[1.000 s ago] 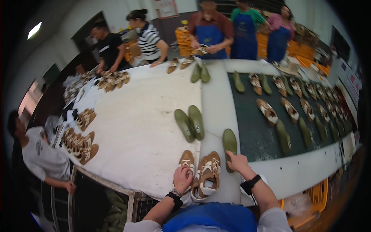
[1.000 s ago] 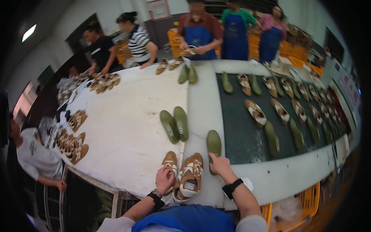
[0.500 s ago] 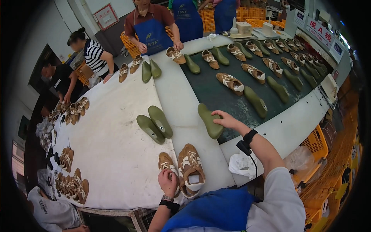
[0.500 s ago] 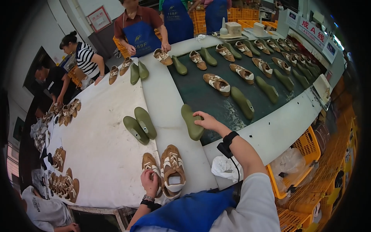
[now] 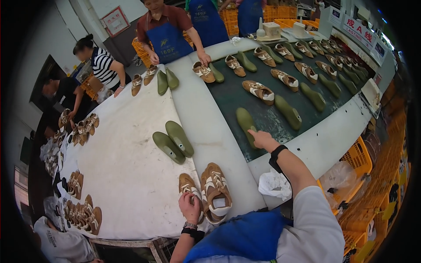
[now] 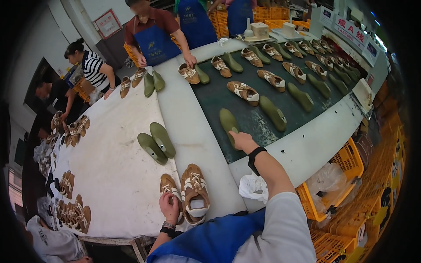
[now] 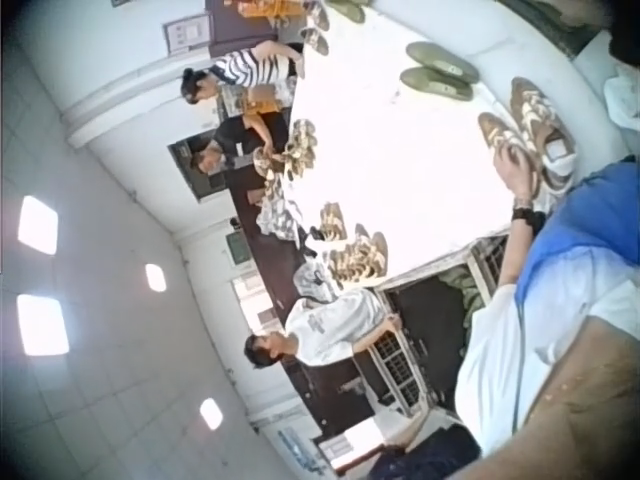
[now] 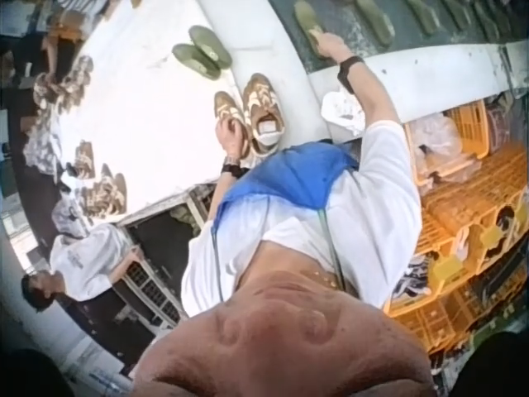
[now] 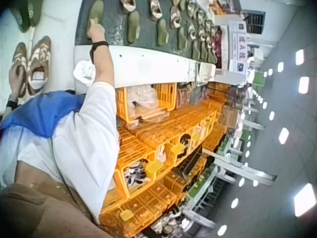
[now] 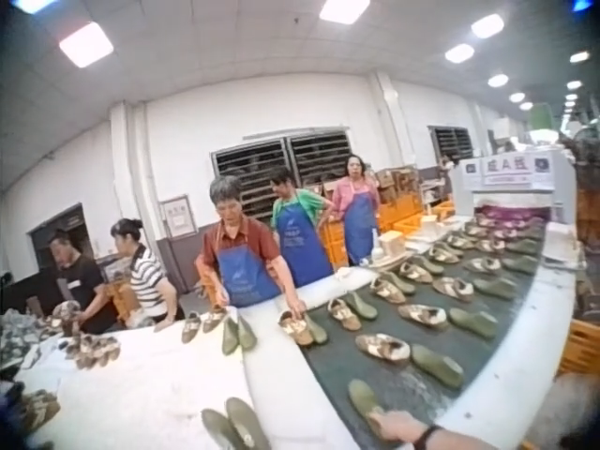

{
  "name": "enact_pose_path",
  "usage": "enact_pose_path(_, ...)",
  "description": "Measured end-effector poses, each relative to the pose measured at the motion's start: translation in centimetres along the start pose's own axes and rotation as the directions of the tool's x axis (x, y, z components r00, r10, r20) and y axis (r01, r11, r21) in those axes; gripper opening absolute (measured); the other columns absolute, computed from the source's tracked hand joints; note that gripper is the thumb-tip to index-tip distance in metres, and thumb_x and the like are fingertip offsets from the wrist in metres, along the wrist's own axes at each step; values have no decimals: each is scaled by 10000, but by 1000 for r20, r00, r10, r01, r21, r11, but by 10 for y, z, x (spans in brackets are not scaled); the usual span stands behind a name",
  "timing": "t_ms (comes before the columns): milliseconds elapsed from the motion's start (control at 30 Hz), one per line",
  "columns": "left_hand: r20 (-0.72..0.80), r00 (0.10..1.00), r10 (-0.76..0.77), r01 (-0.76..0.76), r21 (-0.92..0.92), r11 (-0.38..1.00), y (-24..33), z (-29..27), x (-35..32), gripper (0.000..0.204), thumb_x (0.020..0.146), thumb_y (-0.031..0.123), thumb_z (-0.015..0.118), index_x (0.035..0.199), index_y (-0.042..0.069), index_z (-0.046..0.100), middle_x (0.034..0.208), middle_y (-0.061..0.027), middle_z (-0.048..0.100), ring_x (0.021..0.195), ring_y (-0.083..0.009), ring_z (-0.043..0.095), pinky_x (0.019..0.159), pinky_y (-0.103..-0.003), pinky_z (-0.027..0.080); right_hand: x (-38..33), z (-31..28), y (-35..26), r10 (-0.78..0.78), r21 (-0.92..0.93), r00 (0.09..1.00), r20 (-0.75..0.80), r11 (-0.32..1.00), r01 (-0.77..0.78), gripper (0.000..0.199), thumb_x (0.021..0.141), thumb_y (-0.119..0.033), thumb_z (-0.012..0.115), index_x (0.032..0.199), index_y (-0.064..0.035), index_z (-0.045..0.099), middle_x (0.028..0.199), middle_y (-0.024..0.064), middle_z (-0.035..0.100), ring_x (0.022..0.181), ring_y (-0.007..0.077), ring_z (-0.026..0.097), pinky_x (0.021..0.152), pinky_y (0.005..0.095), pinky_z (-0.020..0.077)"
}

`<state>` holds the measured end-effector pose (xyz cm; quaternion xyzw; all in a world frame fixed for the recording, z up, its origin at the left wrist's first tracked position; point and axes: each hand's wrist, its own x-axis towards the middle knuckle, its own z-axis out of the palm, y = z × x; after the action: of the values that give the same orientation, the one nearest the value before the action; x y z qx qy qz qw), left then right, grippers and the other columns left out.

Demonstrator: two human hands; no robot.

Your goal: The recorder is matching finished brown and white shoes with green plastic shoe lasts and organizing them on a factory workbench and conveyor belt.

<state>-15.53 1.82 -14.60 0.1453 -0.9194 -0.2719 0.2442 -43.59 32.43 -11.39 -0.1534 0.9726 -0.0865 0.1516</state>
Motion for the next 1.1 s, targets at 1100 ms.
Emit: enact_pose_path(1100,-86,995,49,-50,-7,999,-6,-9,-5,112,722,166,608,805,92,593,911,-67,578,863,-264,544,764,-372,439,-179,41,-152,-550,308,770,323,830,464,483,738,-583,563,833,-118,651,713,116,619,692,300,608,614,381,468)
